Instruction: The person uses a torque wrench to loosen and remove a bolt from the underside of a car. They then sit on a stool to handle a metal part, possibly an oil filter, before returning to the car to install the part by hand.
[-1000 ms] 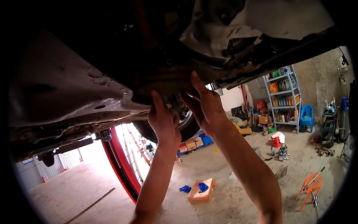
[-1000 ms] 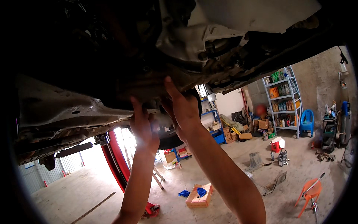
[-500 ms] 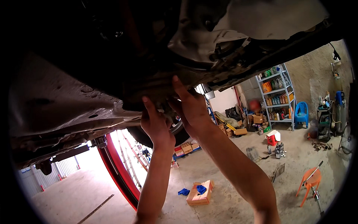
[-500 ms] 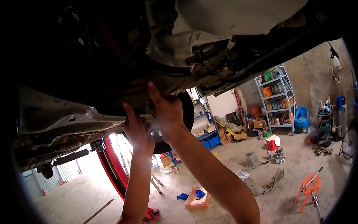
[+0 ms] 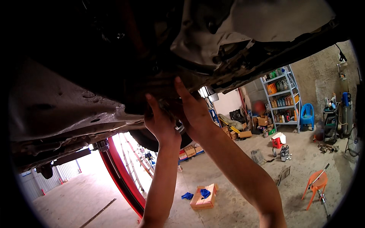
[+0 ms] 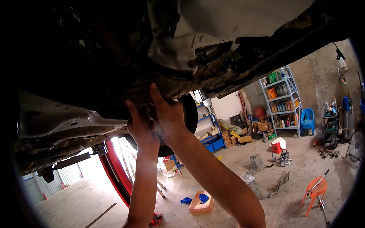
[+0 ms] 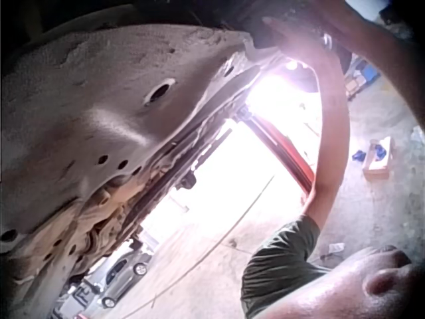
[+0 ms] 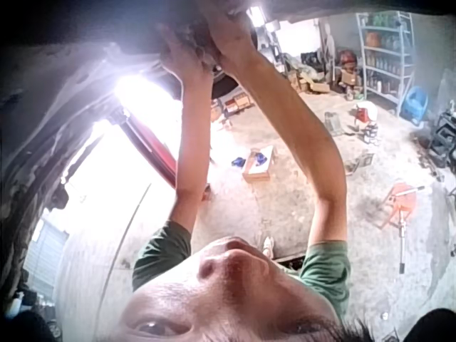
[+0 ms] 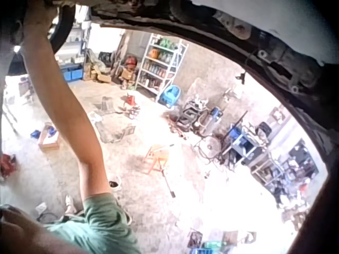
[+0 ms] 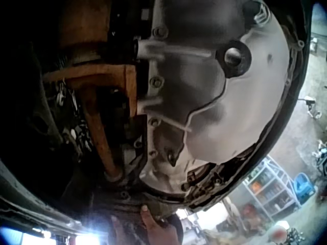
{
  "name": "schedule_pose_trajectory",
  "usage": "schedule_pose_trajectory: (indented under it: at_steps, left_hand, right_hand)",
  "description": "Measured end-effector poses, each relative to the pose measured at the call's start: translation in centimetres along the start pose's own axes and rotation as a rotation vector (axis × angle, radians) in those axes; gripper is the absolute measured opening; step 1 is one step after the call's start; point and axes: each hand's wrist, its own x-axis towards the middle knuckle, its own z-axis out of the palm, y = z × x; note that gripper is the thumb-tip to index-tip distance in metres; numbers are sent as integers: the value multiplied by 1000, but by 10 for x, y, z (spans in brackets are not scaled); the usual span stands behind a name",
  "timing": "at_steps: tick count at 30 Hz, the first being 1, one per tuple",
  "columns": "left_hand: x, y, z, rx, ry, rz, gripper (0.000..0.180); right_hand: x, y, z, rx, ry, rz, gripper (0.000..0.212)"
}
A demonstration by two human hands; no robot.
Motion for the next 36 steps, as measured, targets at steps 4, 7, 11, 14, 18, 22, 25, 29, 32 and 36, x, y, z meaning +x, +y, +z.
schedule_pose_trajectory:
  at_steps: [4, 7, 11, 14, 18, 22, 25, 29, 32, 36]
  left_hand:
    - [0, 1, 4, -9, 43, -9, 43]
    - [5, -2, 4, -56, 34, 11, 40]
    - [9, -2, 6, -172, 12, 52, 36]
    - [5, 5, 12, -210, 55, 14, 32]
    - [6, 5, 16, -199, 40, 67, 31]
    - [15, -4, 10, -91, 114, 125, 32]
    - [15, -6, 15, -182, 102, 175, 34]
    - [12, -3, 12, -114, 98, 137, 36]
    - [6, -1, 18, -196, 83, 120, 35]
    - [13, -6, 13, -206, 95, 157, 33]
  right_hand:
    - [2, -2, 1, -37, 50, 15, 41]
    - [9, 1, 0, -44, 64, -24, 46]
    - [10, -1, 3, -64, 125, 2, 53]
    - [11, -1, 3, -55, 34, -57, 50]
    - [11, -6, 4, -117, 56, 12, 54]
    - [15, -2, 2, -121, 36, 7, 60]
    - [18, 3, 2, -107, 23, -27, 62]
    - [20, 3, 1, -132, 39, -33, 67]
    - [23, 8, -5, -86, -49, -68, 70]
    - [24, 9, -6, -154, -6, -114, 70]
